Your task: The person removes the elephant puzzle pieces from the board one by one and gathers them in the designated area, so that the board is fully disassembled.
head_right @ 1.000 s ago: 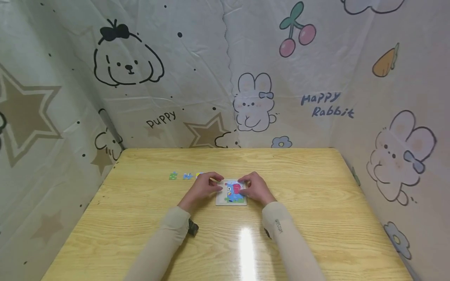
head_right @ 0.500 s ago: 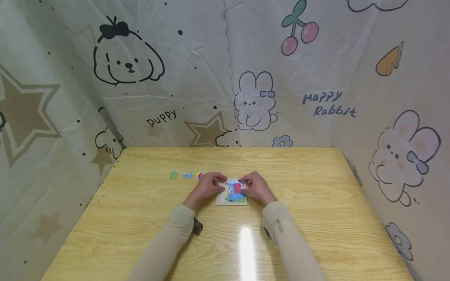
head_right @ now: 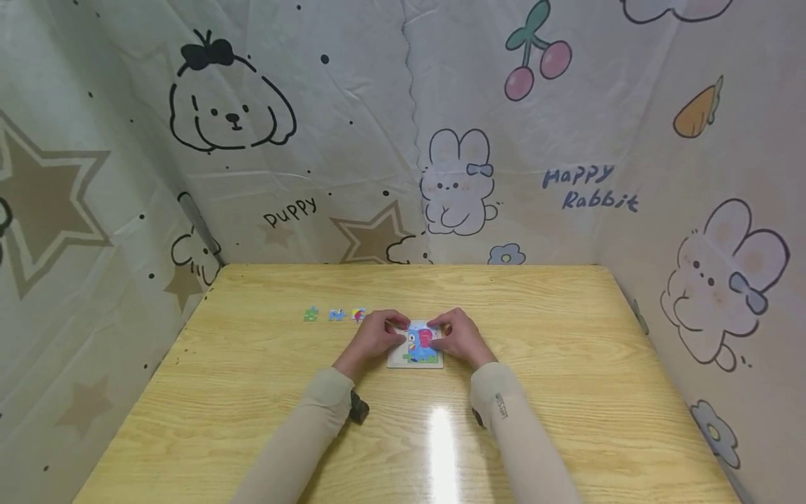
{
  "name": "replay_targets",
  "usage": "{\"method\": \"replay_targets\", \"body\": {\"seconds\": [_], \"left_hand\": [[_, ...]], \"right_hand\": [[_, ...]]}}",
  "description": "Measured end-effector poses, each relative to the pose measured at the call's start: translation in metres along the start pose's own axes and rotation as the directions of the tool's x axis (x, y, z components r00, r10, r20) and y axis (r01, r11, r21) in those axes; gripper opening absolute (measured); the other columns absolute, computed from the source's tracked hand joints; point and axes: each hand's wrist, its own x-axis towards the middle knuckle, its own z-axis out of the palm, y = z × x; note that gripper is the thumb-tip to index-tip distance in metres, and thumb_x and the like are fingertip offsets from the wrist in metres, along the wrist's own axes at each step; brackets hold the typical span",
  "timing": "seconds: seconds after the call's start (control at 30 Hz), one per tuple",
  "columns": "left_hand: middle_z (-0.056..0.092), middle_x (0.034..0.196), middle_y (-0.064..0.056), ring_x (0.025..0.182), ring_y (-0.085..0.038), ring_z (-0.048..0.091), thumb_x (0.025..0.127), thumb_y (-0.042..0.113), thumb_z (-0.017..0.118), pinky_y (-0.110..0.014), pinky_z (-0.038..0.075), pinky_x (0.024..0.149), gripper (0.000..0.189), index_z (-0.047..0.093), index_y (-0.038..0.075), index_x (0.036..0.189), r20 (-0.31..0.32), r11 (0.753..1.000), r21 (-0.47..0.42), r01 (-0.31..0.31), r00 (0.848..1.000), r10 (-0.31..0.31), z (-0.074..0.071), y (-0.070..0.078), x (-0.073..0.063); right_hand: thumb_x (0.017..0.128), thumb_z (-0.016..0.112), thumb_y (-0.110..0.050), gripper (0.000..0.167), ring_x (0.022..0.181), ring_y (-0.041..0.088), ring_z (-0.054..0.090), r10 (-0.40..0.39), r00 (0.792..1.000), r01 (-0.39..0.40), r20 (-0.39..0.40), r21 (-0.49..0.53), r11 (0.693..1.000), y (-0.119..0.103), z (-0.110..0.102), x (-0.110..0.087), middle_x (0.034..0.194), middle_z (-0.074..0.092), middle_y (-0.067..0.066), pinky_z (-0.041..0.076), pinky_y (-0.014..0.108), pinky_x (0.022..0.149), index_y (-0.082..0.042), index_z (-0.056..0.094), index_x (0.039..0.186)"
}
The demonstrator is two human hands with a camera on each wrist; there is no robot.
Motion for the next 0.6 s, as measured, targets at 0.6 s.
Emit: {"method": "replay_targets", "body": {"seconds": [0.6], "left_hand": [[0.077,0.102,-0.004,0.084,-0.015,0.057,0.09,0.005,0.079,-0.028,0.045,0.079,0.022,0.078,0.012,0.11,-0.039,0.999,-0.003,0.047,0.998,-0.048,0.0016,0.0016,0.002]], "right_hand": [[0.087,0.086,-0.019,0.032,0.099,0.027,0.049,0.035,0.997,-0.034,-0.066,0.016,0.999,-0.0075,0.0096,0.0027,0.113,0.053,0.013,0.043,0.038,0.086,-0.007,0.076,0.115]]}}
